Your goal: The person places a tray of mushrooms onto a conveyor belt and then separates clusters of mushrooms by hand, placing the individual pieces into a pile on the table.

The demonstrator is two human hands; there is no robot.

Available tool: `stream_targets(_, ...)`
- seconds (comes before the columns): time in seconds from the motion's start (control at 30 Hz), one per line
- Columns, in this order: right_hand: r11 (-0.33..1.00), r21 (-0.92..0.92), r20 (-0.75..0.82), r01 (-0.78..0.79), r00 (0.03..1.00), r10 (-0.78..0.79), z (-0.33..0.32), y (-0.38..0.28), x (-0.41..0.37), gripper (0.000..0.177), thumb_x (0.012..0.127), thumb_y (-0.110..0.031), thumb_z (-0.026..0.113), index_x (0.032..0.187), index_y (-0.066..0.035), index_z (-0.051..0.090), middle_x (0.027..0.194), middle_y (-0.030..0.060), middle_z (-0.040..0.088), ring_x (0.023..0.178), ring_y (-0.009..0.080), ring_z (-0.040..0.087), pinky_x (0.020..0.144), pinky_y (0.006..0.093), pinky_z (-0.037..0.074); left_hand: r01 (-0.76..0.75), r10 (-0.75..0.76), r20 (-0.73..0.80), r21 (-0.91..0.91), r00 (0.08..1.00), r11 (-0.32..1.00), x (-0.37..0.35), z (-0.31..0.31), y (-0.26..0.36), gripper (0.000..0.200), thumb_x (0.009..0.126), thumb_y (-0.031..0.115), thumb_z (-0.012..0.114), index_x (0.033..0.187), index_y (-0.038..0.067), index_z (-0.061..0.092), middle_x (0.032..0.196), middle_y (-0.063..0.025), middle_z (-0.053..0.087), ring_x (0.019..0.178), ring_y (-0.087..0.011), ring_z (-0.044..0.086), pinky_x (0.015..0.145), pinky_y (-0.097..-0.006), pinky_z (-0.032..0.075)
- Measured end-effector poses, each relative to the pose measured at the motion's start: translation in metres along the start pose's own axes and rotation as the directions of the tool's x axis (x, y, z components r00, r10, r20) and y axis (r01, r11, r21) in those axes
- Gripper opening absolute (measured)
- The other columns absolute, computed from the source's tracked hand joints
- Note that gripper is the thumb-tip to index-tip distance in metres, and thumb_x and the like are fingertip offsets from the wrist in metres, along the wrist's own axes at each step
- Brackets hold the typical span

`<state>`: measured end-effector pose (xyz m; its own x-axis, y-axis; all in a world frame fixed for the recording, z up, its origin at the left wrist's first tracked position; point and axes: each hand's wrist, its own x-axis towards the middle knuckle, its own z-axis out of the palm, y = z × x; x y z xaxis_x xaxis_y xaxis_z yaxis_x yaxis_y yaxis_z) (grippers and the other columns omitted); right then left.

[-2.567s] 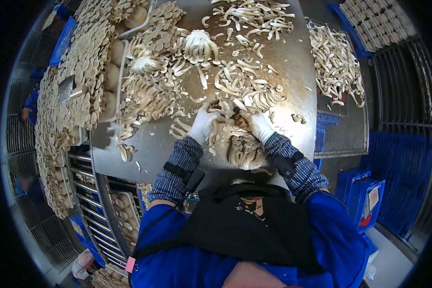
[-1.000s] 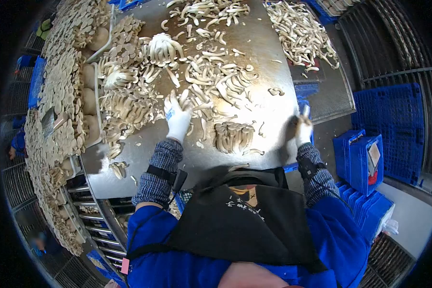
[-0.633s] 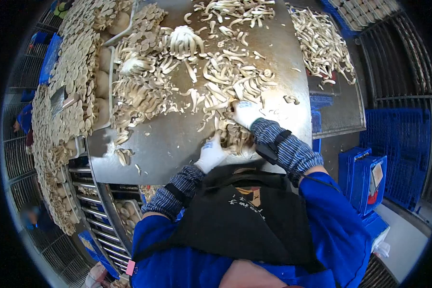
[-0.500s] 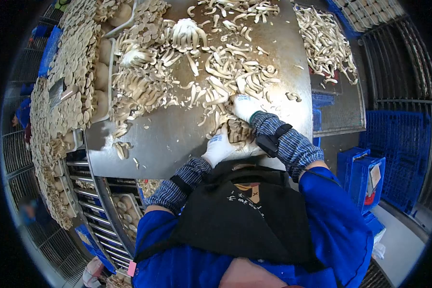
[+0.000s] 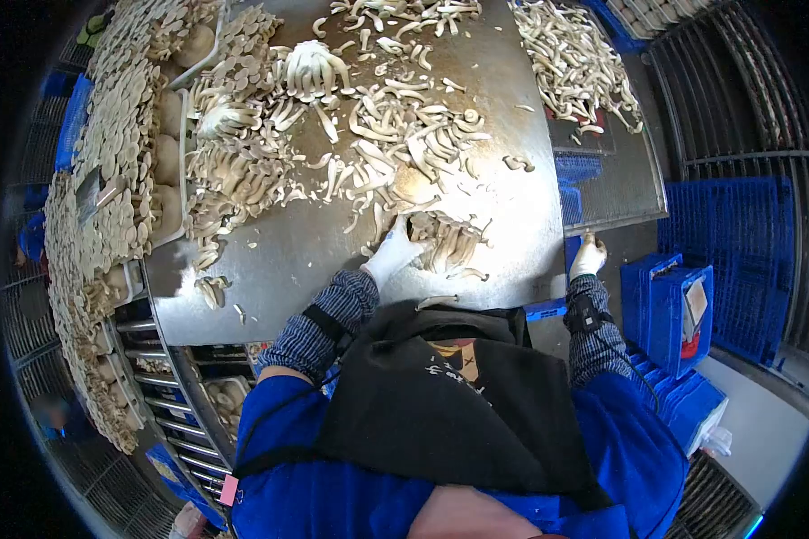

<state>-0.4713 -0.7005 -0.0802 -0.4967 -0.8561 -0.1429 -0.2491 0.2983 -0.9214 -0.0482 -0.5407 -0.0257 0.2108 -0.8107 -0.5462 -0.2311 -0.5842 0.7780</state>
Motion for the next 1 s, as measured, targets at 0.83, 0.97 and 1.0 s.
stream_targets(0.83, 0.965, 0.209, 0.956, 0.158, 0.172, -0.236, 0.232, -0.194, -0.238, 0.082, 0.087, -0.033, 0.073, 0.148, 0.003, 0.031, 0.129, 0.0222, 0.060, 0.106, 0.0256, 0.064, 0.086, 0.0306, 0.054, -0.359, 0.042, -0.358, -0.908, 0.933, 0.219, -0.037, -0.083, -0.004, 0.069, 0.086, -0.002, 0.069, 0.146, 0.009, 0.036, 0.138, -0.0066, 0.054, 0.121, -0.0216, 0.057, 0.098, -0.0358, 0.053)
stream_targets(0.97, 0.968, -0.107, 0.994, 0.228, 0.053, 0.097, 0.229, -0.196, -0.249, 0.085, 0.086, -0.027, 0.075, 0.148, 0.004, 0.027, 0.120, 0.0190, 0.066, 0.110, 0.0224, 0.063, 0.097, 0.0315, 0.048, -0.463, 0.227, -0.449, -0.534, 0.864, 0.707, -0.026, -0.089, -0.013, 0.089, 0.076, -0.017, 0.068, 0.151, 0.007, 0.026, 0.145, -0.0093, 0.046, 0.129, -0.0190, 0.051, 0.105, -0.0358, 0.047)
stream_targets(1.0, 0.997, -0.003, 0.995, 0.081, 0.104, -0.005, 0.229, -0.186, -0.251, 0.083, 0.086, -0.024, 0.075, 0.148, 0.004, 0.027, 0.120, 0.0187, 0.067, 0.110, 0.0222, 0.063, 0.097, 0.0317, 0.048, -0.437, 0.130, -0.462, -0.655, 0.877, 0.617, -0.027, -0.090, -0.007, 0.088, 0.076, -0.018, 0.068, 0.150, 0.007, 0.027, 0.144, -0.0092, 0.047, 0.129, -0.0197, 0.050, 0.104, -0.0363, 0.048)
